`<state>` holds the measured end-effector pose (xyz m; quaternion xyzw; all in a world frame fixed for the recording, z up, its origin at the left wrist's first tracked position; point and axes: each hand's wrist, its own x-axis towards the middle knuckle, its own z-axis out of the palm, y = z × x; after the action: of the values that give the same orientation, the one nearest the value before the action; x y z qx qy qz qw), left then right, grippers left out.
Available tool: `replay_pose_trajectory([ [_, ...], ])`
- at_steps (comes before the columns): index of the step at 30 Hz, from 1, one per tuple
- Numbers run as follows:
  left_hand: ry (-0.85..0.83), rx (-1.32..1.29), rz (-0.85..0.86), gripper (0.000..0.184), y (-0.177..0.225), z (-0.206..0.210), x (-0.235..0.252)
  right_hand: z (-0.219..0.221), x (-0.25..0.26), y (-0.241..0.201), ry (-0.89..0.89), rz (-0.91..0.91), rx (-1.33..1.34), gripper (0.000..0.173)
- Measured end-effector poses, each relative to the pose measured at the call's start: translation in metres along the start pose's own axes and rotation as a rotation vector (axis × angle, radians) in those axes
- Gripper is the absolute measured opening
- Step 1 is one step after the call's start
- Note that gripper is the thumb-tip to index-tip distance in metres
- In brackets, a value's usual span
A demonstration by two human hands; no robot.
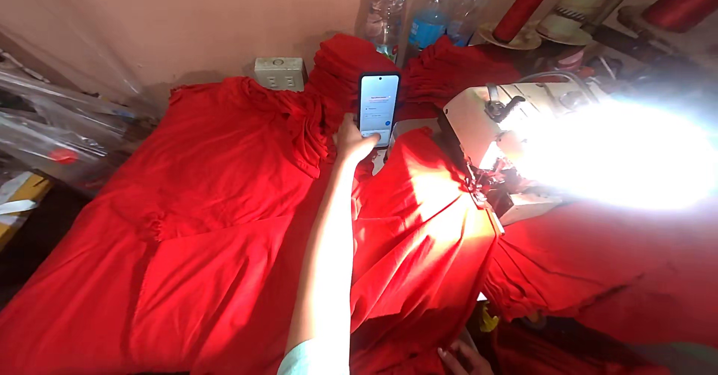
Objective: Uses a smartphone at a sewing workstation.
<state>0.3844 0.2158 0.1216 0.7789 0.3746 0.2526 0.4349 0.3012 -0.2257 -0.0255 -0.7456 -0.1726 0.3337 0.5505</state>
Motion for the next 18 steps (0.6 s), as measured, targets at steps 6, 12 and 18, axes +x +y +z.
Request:
replay_pose_trajectory([
  [6,-0.036,0.204,0.021,0.066,0.0054,-0.0025,-0.0046,0.0002,-0.0004,0.0007,0.008,0.005,0.001,0.004],
  [12,-0.013,0.215,0.002,0.059,0.006,-0.0002,-0.0048,0.0001,-0.0003,-0.0022,0.008,0.028,-0.007,0.005],
  [18,-0.035,0.283,-0.012,0.068,0.0083,-0.0003,-0.006,0.0,-0.0004,-0.0022,0.005,0.036,0.009,0.004],
])
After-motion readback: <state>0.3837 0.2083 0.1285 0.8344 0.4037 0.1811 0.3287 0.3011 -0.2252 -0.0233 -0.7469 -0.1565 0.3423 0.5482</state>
